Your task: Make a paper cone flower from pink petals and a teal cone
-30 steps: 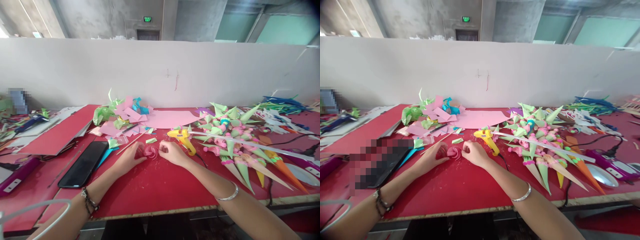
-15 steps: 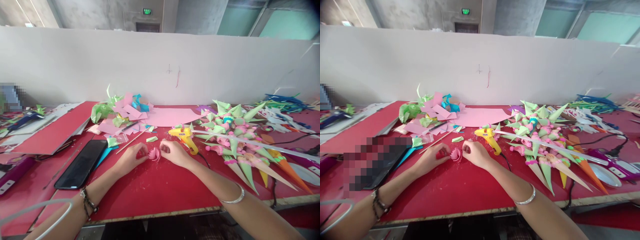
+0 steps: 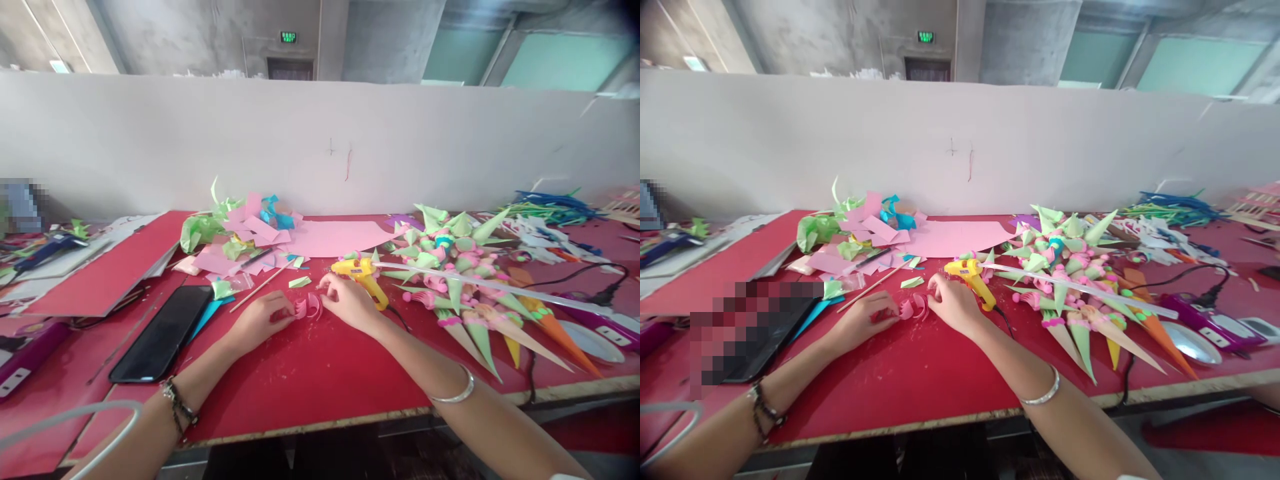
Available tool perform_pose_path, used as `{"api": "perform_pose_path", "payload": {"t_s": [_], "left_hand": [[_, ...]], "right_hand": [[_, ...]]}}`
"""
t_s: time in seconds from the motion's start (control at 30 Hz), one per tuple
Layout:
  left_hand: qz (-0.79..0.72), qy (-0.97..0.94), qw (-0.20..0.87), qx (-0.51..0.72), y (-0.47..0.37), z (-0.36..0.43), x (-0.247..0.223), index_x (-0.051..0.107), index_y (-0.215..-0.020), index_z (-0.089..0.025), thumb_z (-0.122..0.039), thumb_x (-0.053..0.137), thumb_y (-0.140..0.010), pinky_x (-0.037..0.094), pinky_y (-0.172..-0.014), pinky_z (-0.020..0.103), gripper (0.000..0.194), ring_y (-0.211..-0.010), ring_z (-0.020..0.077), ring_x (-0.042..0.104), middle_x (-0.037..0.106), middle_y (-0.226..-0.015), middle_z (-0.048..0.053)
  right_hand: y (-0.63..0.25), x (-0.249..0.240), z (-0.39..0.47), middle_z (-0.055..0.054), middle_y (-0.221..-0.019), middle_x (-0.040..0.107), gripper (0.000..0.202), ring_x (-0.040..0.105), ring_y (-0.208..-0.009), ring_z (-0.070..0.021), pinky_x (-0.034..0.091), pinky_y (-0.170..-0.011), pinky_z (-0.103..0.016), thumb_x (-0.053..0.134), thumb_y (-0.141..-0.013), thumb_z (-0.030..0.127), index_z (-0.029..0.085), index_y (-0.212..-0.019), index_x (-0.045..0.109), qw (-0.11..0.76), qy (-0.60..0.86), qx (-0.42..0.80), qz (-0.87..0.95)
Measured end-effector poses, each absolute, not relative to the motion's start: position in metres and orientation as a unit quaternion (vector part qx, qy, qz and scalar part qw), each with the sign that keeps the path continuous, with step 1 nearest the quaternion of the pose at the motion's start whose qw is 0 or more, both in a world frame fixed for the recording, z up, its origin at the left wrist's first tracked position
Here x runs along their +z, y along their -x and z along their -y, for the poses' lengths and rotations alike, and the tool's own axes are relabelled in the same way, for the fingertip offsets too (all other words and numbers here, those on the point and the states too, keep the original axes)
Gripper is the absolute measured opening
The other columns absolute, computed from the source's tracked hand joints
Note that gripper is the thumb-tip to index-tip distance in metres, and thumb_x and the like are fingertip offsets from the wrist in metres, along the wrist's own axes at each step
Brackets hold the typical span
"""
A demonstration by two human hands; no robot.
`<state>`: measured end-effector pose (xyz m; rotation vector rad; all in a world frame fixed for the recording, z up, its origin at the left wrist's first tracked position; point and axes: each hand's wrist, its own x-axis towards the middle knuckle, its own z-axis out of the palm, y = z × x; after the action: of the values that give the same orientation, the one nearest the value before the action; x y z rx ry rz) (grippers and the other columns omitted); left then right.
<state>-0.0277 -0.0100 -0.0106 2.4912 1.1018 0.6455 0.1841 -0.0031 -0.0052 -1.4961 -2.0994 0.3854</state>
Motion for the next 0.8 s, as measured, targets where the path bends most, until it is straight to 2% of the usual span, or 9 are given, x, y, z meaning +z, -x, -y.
{"api": "perform_pose_path", "payload": {"t_s": [0.1, 0.17, 0.27, 0.33, 0.4, 0.5, 0.6, 0.8], "left_hand": [[-0.390, -0.881, 0.139, 0.228, 0.030, 0.010, -0.012, 0.056, -0.077, -0.018, -0.026, 0.046, -0.081, 0.039, -0.059, 0.021, 0.013, -0.064, 0.0111, 0.049, 0.056, -0.075, 0.000], [-0.397, -0.880, 0.106, 0.236, 0.032, 0.010, -0.013, 0.055, -0.076, -0.018, -0.028, 0.044, -0.082, 0.038, -0.057, 0.021, 0.016, -0.062, 0.0111, 0.049, 0.056, -0.071, 0.000], [-0.392, -0.882, 0.063, 0.253, 0.035, 0.009, -0.012, 0.055, -0.075, -0.018, -0.029, 0.042, -0.084, 0.038, -0.059, 0.021, 0.020, -0.065, 0.0120, 0.052, 0.058, -0.074, 0.002], [-0.384, -0.889, 0.040, 0.247, 0.039, 0.007, -0.006, 0.057, -0.078, -0.019, -0.029, 0.041, -0.085, 0.038, -0.061, 0.022, 0.021, -0.070, 0.0130, 0.054, 0.061, -0.079, 0.003], [-0.390, -0.893, 0.003, 0.225, 0.044, 0.002, 0.005, 0.059, -0.080, -0.021, -0.029, 0.042, -0.085, 0.037, -0.061, 0.022, 0.020, -0.071, 0.0136, 0.056, 0.063, -0.081, 0.003], [-0.441, -0.868, -0.067, 0.219, 0.049, -0.008, 0.025, 0.061, -0.079, -0.022, -0.030, 0.046, -0.081, 0.035, -0.056, 0.021, 0.017, -0.062, 0.0124, 0.055, 0.064, -0.075, 0.001], [-0.429, -0.854, -0.136, 0.263, 0.049, -0.016, 0.038, 0.062, -0.077, -0.019, -0.033, 0.044, -0.083, 0.033, -0.050, 0.019, 0.024, -0.053, 0.0098, 0.051, 0.063, -0.067, 0.001], [-0.366, -0.829, -0.273, 0.324, 0.050, -0.018, 0.016, 0.057, -0.065, -0.017, -0.026, 0.043, -0.084, 0.029, -0.043, 0.017, 0.026, -0.043, 0.0066, 0.047, 0.058, -0.052, -0.003]], "right_hand": [[-0.189, 0.007, 0.010, 0.002, -0.059, 0.058, 0.004, 0.050, -0.051, -0.0107, 0.026, -0.047, -0.022, 0.055, -0.072, 0.023, 0.020, -0.069, 0.052, 0.242, 0.557, 0.117, 0.786], [-0.198, 0.019, 0.018, 0.002, -0.051, 0.054, 0.020, 0.045, -0.044, -0.0095, 0.023, -0.045, -0.023, 0.056, -0.071, 0.025, 0.019, -0.054, 0.046, 0.186, 0.554, 0.117, 0.803], [-0.217, 0.036, 0.030, 0.003, -0.038, 0.043, 0.036, 0.038, -0.036, -0.0085, 0.019, -0.042, -0.024, 0.057, -0.069, 0.027, 0.019, -0.042, 0.035, 0.083, 0.569, 0.131, 0.808], [-0.233, 0.045, 0.035, 0.002, -0.037, 0.042, 0.039, 0.039, -0.035, -0.0104, 0.019, -0.042, -0.025, 0.059, -0.069, 0.029, 0.019, -0.040, 0.035, 0.068, 0.616, 0.081, 0.781], [-0.246, 0.048, 0.035, -0.001, -0.044, 0.049, 0.031, 0.047, -0.043, -0.0150, 0.020, -0.044, -0.026, 0.059, -0.070, 0.033, 0.020, -0.047, 0.043, 0.083, 0.658, 0.001, 0.748], [-0.254, 0.042, 0.030, -0.008, -0.068, 0.062, 0.019, 0.058, -0.064, -0.0234, 0.027, -0.047, -0.026, 0.059, -0.070, 0.037, 0.018, -0.071, 0.055, 0.091, 0.682, -0.058, 0.724], [-0.249, 0.030, 0.020, -0.012, -0.089, 0.063, 0.025, 0.059, -0.080, -0.0262, 0.031, -0.053, -0.026, 0.054, -0.075, 0.035, 0.016, -0.091, 0.054, 0.081, 0.670, 0.003, 0.738], [-0.243, 0.024, 0.001, -0.012, -0.091, 0.063, 0.023, 0.060, -0.079, -0.0231, 0.034, -0.055, -0.023, 0.039, -0.084, 0.022, 0.013, -0.103, 0.048, 0.088, 0.660, 0.078, 0.742]]}}
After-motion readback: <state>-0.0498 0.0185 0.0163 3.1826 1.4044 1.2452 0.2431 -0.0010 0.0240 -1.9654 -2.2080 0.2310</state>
